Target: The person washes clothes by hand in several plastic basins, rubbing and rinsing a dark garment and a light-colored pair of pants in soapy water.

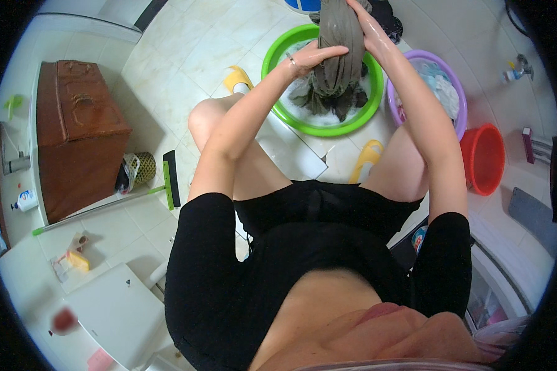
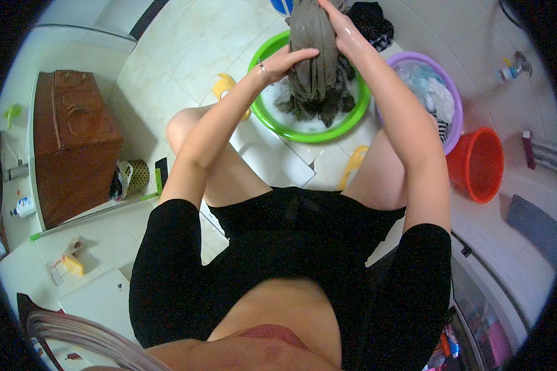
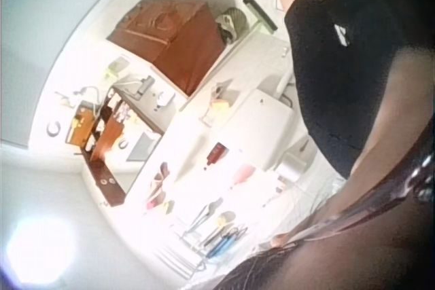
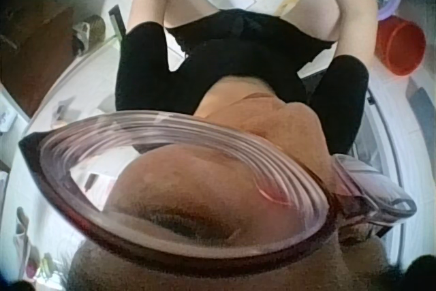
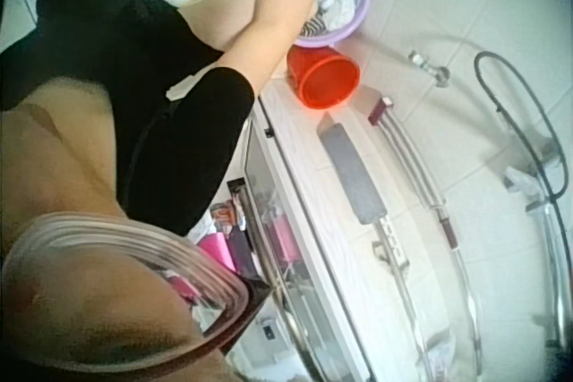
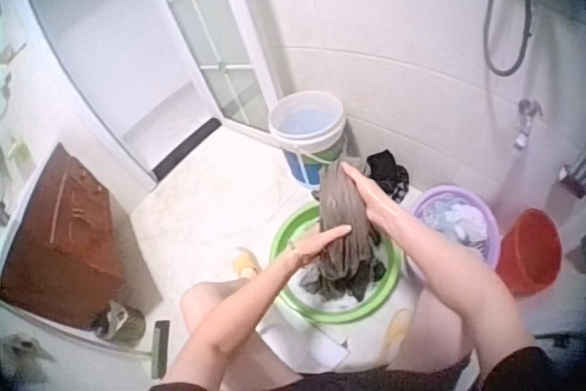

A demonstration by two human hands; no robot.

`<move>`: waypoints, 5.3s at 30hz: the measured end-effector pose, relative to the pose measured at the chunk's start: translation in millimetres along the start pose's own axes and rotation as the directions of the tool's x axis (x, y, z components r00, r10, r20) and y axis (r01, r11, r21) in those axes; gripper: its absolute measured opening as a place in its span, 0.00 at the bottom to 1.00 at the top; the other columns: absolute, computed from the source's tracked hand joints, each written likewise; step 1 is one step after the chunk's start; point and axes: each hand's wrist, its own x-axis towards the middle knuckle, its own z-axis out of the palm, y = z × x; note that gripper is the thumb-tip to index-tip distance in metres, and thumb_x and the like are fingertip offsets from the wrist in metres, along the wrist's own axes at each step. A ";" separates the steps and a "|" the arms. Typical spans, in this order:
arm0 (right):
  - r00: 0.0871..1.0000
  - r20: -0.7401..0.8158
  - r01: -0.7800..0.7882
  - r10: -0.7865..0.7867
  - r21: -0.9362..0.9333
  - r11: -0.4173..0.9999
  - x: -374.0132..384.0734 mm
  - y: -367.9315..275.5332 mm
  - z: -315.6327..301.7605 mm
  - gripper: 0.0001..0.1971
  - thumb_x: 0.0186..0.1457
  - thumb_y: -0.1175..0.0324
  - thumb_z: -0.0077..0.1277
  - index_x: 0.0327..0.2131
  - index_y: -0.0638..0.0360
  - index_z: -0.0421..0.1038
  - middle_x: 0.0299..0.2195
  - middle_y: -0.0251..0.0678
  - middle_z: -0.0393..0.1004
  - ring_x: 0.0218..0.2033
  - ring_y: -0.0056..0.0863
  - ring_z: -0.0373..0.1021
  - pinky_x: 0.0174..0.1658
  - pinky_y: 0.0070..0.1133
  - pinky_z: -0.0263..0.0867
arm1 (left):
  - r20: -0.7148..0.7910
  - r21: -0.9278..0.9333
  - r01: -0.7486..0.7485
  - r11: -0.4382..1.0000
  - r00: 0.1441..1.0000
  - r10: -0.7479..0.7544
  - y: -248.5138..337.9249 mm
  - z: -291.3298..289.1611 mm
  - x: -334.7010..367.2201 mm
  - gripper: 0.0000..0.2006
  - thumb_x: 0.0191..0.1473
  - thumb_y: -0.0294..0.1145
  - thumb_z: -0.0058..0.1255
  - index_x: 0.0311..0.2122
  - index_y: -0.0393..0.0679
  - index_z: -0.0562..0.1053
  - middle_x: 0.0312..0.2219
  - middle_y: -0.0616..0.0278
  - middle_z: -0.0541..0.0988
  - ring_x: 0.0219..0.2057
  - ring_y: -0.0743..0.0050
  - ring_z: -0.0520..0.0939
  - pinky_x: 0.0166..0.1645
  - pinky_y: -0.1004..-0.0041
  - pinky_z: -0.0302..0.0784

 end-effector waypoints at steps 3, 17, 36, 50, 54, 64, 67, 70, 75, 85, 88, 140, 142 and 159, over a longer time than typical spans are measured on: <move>0.997 0.050 -0.055 0.059 -0.067 0.996 25.5 3.0 -51.0 0.20 0.48 0.54 0.44 0.37 0.61 0.65 0.34 0.36 0.69 0.33 0.25 0.66 0.38 0.23 0.63 | -0.163 -0.209 -0.051 0.977 0.986 0.016 6.1 8.4 14.6 0.19 0.46 0.39 0.45 0.42 0.38 0.64 0.35 0.59 0.72 0.36 0.70 0.73 0.42 0.71 0.68; 0.972 0.236 0.206 -0.007 -0.835 0.510 -6.0 44.5 -41.4 0.17 0.40 0.65 0.51 0.36 0.62 0.66 0.33 0.32 0.69 0.35 0.20 0.64 0.41 0.18 0.58 | -0.261 -0.638 -0.275 0.719 0.956 0.133 15.2 -30.1 30.9 0.26 0.50 0.53 0.33 0.44 0.41 0.63 0.41 0.55 0.68 0.43 0.62 0.68 0.50 0.63 0.59; 0.767 0.478 -0.216 0.428 -0.436 0.874 40.9 -15.5 -83.1 0.11 0.49 0.61 0.44 0.27 0.59 0.68 0.23 0.31 0.70 0.23 0.21 0.66 0.28 0.19 0.62 | -0.175 -0.245 -0.222 0.944 0.968 0.182 -6.4 6.5 48.5 0.14 0.49 0.40 0.40 0.35 0.39 0.69 0.30 0.61 0.75 0.32 0.73 0.75 0.39 0.73 0.70; 0.940 0.302 0.338 -0.157 -0.779 0.528 20.1 20.0 -51.3 0.19 0.47 0.59 0.46 0.41 0.59 0.64 0.37 0.31 0.68 0.39 0.19 0.62 0.44 0.18 0.55 | -0.291 -0.687 -0.392 0.612 0.920 0.262 48.6 -19.7 35.2 0.15 0.49 0.34 0.36 0.37 0.34 0.68 0.33 0.53 0.74 0.33 0.64 0.74 0.43 0.68 0.67; 0.841 0.398 0.538 -0.367 -0.548 0.640 5.0 11.9 -12.9 0.09 0.45 0.71 0.44 0.32 0.64 0.67 0.28 0.30 0.69 0.29 0.17 0.64 0.35 0.16 0.61 | -0.063 0.387 -0.158 0.909 0.978 0.197 -1.9 -23.0 20.6 0.28 0.45 0.44 0.48 0.49 0.42 0.58 0.46 0.63 0.63 0.46 0.73 0.63 0.51 0.73 0.56; 0.956 0.151 0.277 -0.252 -0.746 0.606 23.1 18.4 -62.4 0.22 0.49 0.53 0.43 0.39 0.62 0.65 0.35 0.33 0.69 0.38 0.20 0.63 0.42 0.17 0.57 | -0.357 -0.217 -0.186 0.958 0.929 0.099 -9.8 -7.2 33.4 0.21 0.45 0.39 0.50 0.41 0.36 0.65 0.35 0.60 0.72 0.38 0.72 0.72 0.43 0.72 0.68; 0.998 -0.027 0.018 -0.059 -0.755 0.655 23.5 34.7 -97.1 0.28 0.48 0.43 0.37 0.43 0.55 0.64 0.42 0.32 0.64 0.44 0.25 0.58 0.47 0.24 0.51 | -0.238 -0.390 -0.210 0.896 0.964 0.122 0.1 -24.5 34.3 0.18 0.50 0.40 0.42 0.39 0.34 0.65 0.35 0.54 0.73 0.37 0.65 0.74 0.44 0.68 0.68; 0.989 -0.109 -0.146 0.103 -0.543 0.827 18.9 47.5 -134.4 0.29 0.46 0.40 0.35 0.45 0.50 0.62 0.47 0.32 0.60 0.48 0.29 0.55 0.50 0.32 0.47 | -0.259 -0.497 -0.265 0.827 0.954 0.150 -2.8 -12.7 42.6 0.18 0.53 0.42 0.35 0.38 0.35 0.65 0.35 0.51 0.72 0.37 0.59 0.73 0.44 0.63 0.68; 0.968 -0.124 -0.217 0.217 0.013 0.976 -1.9 98.6 -119.9 0.32 0.44 0.41 0.39 0.48 0.52 0.56 0.48 0.36 0.59 0.48 0.33 0.56 0.52 0.34 0.47 | -0.369 -0.753 -0.325 0.572 0.928 0.042 -28.4 -17.5 49.4 0.15 0.51 0.39 0.40 0.38 0.36 0.65 0.35 0.51 0.72 0.37 0.57 0.73 0.44 0.61 0.67; 0.931 -0.297 0.172 -0.215 -0.163 0.971 7.5 151.0 -108.1 0.17 0.41 0.68 0.54 0.37 0.59 0.64 0.38 0.36 0.67 0.40 0.29 0.63 0.43 0.26 0.58 | -0.558 -0.752 -0.353 0.557 0.791 -0.251 -162.5 -54.3 7.9 0.18 0.48 0.42 0.44 0.41 0.42 0.65 0.39 0.56 0.70 0.40 0.59 0.70 0.47 0.60 0.63; 0.929 -0.030 0.199 -0.369 -0.801 0.565 -15.9 160.3 -127.3 0.16 0.38 0.68 0.55 0.34 0.60 0.65 0.35 0.38 0.68 0.39 0.29 0.63 0.42 0.24 0.59 | -0.367 -0.897 -0.195 0.397 0.829 -0.423 -171.5 -3.7 5.9 0.21 0.46 0.48 0.44 0.41 0.45 0.65 0.40 0.55 0.69 0.41 0.59 0.70 0.47 0.55 0.61; 0.998 -0.060 -0.052 -0.005 -0.909 0.414 4.3 240.9 -174.3 0.14 0.42 0.62 0.50 0.30 0.63 0.65 0.24 0.41 0.69 0.25 0.28 0.65 0.30 0.20 0.60 | -0.135 -0.989 -0.060 0.139 0.759 -0.637 -287.6 -16.3 14.4 0.16 0.50 0.40 0.35 0.40 0.42 0.67 0.40 0.60 0.70 0.42 0.65 0.70 0.46 0.62 0.65; 0.976 0.199 0.207 -0.092 -0.975 0.085 -9.3 236.0 -148.7 0.14 0.42 0.61 0.49 0.26 0.62 0.64 0.22 0.44 0.68 0.25 0.38 0.66 0.28 0.24 0.61 | -0.125 -0.982 -0.007 0.188 0.773 -0.622 -281.4 -13.4 9.7 0.16 0.50 0.39 0.35 0.40 0.41 0.66 0.39 0.59 0.71 0.42 0.64 0.70 0.46 0.61 0.65; 0.952 -0.123 -0.047 0.280 -0.964 -0.261 35.2 281.9 -306.2 0.12 0.44 0.70 0.44 0.33 0.65 0.61 0.32 0.49 0.63 0.36 0.48 0.60 0.37 0.34 0.58 | -0.673 -0.708 -0.047 0.705 0.348 -0.653 -300.4 -39.5 8.0 0.21 0.43 0.28 0.48 0.45 0.36 0.61 0.41 0.57 0.68 0.39 0.64 0.70 0.41 0.66 0.67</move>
